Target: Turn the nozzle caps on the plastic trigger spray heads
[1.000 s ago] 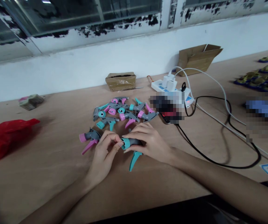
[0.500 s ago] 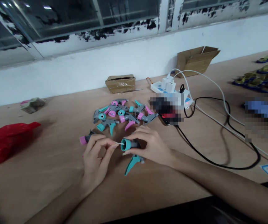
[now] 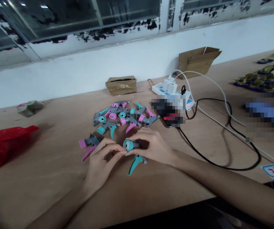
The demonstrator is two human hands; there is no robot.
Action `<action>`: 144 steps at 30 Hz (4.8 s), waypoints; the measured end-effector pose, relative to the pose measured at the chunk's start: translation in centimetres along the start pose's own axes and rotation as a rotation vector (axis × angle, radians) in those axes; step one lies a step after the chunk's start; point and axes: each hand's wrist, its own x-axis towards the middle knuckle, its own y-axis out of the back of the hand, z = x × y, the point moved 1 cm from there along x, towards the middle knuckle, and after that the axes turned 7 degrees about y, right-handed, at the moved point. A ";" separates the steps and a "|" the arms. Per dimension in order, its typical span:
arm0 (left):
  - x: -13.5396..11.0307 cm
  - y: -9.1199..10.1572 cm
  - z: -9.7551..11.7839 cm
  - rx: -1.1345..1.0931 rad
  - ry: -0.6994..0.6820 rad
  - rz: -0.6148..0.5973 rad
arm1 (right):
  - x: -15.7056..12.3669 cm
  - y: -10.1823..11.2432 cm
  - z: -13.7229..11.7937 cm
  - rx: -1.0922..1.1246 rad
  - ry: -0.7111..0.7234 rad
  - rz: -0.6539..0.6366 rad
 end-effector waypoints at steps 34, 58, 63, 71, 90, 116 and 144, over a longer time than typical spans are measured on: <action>0.3 0.1 0.1 0.057 0.036 -0.006 | -0.2 0.1 -0.3 -0.059 0.150 -0.058; 0.3 0.1 0.4 -0.034 0.159 -0.024 | -0.1 -0.3 -1.0 -0.145 0.122 0.015; 0.1 0.1 0.6 -0.020 0.191 -0.090 | -0.3 -0.5 -0.8 -0.145 0.126 -0.015; 0.2 1.8 0.7 0.086 0.199 -0.032 | -0.3 0.4 -1.8 -0.089 0.005 0.042; -0.8 11.5 -7.1 0.435 0.385 0.025 | -0.4 -0.4 0.0 -0.136 -0.091 -0.050; 3.0 7.2 -6.7 0.677 0.086 -0.171 | -0.5 -0.6 0.1 -0.093 -0.090 -0.074; 0.4 -1.4 0.0 -0.618 0.551 -0.279 | 0.2 -0.1 0.1 -0.178 0.063 -0.153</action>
